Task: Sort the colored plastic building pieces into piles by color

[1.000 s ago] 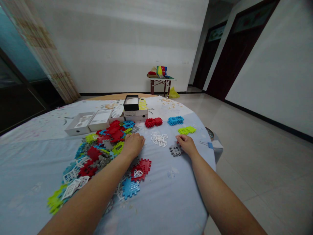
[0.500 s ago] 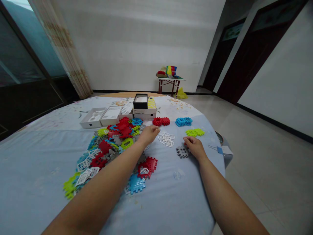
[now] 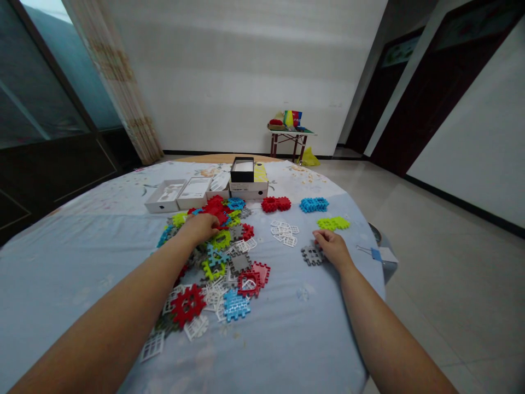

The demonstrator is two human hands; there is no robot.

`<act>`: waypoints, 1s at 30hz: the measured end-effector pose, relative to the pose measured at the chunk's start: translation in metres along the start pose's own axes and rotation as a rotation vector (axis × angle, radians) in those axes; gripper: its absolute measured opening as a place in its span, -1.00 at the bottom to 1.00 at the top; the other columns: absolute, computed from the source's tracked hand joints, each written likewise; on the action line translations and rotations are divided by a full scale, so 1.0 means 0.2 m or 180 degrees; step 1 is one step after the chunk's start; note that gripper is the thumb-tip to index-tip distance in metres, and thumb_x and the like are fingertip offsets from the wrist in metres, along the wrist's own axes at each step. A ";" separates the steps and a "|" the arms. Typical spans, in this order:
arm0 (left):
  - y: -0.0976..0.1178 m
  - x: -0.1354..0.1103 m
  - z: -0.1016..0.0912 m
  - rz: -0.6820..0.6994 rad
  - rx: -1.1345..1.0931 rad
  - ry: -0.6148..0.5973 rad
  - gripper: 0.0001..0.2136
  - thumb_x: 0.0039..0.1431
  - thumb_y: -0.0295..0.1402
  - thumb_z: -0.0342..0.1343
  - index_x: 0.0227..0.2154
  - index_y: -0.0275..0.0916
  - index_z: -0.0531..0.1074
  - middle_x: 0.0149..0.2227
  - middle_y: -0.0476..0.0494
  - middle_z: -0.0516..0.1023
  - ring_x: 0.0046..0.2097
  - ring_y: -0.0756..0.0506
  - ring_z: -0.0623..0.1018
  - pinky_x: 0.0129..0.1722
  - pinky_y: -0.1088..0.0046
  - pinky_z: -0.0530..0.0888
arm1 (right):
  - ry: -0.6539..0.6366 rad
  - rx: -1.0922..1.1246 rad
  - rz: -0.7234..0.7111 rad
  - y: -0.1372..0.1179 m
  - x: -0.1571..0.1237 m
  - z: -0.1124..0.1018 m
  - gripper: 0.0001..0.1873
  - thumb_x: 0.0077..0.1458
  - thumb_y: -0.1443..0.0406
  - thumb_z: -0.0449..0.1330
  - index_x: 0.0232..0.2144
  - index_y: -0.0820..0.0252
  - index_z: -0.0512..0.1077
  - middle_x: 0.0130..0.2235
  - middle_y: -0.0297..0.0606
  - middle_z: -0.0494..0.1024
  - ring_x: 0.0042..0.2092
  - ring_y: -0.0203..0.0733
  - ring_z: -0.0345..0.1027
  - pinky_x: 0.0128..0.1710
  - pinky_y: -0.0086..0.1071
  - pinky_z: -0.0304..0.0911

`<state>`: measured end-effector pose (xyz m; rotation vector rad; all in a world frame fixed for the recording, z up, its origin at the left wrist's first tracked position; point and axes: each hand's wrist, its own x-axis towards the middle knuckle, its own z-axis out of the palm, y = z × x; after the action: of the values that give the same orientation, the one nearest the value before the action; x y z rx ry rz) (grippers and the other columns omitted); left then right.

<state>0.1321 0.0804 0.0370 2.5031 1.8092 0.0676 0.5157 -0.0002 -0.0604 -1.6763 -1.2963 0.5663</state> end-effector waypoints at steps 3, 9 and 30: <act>0.01 -0.01 -0.01 -0.0016 0.0152 0.0115 -0.82 -0.05 -0.27 0.01 -0.46 -0.12 0.50 -0.31 -0.12 0.58 -0.17 -0.17 0.48 -0.13 0.31 0.28 | 0.0012 -0.0040 -0.0014 0.00 0.00 0.00 -0.56 -0.06 0.02 0.07 -0.35 0.26 0.47 -0.50 -0.26 0.49 -0.52 -0.26 0.29 -0.52 -0.42 0.18; 0.09 -0.07 -0.09 0.0235 0.0243 0.0451 -0.76 0.01 -0.18 -0.01 -0.38 -0.11 0.51 -0.24 -0.12 0.56 -0.15 -0.19 0.47 -0.18 0.34 0.30 | -0.0008 0.0000 -0.0100 0.01 0.01 0.00 -0.56 -0.05 0.02 0.07 -0.36 0.27 0.47 -0.51 -0.27 0.49 -0.50 -0.26 0.29 -0.47 -0.41 0.20; 0.16 -0.10 -0.04 0.0293 0.0191 -0.0621 -0.40 -0.30 -0.11 0.23 -0.05 -0.07 0.39 -0.04 -0.22 0.47 0.01 -0.26 0.39 0.00 0.23 0.23 | -0.0017 0.0021 -0.0065 0.00 0.01 0.00 -0.59 -0.05 0.04 0.07 -0.38 0.26 0.47 -0.52 -0.27 0.48 -0.52 -0.27 0.28 -0.54 -0.44 0.17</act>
<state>0.1561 0.0523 0.0471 2.5301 1.6449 -0.2225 0.5160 0.0017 -0.0610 -1.6556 -1.3125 0.5626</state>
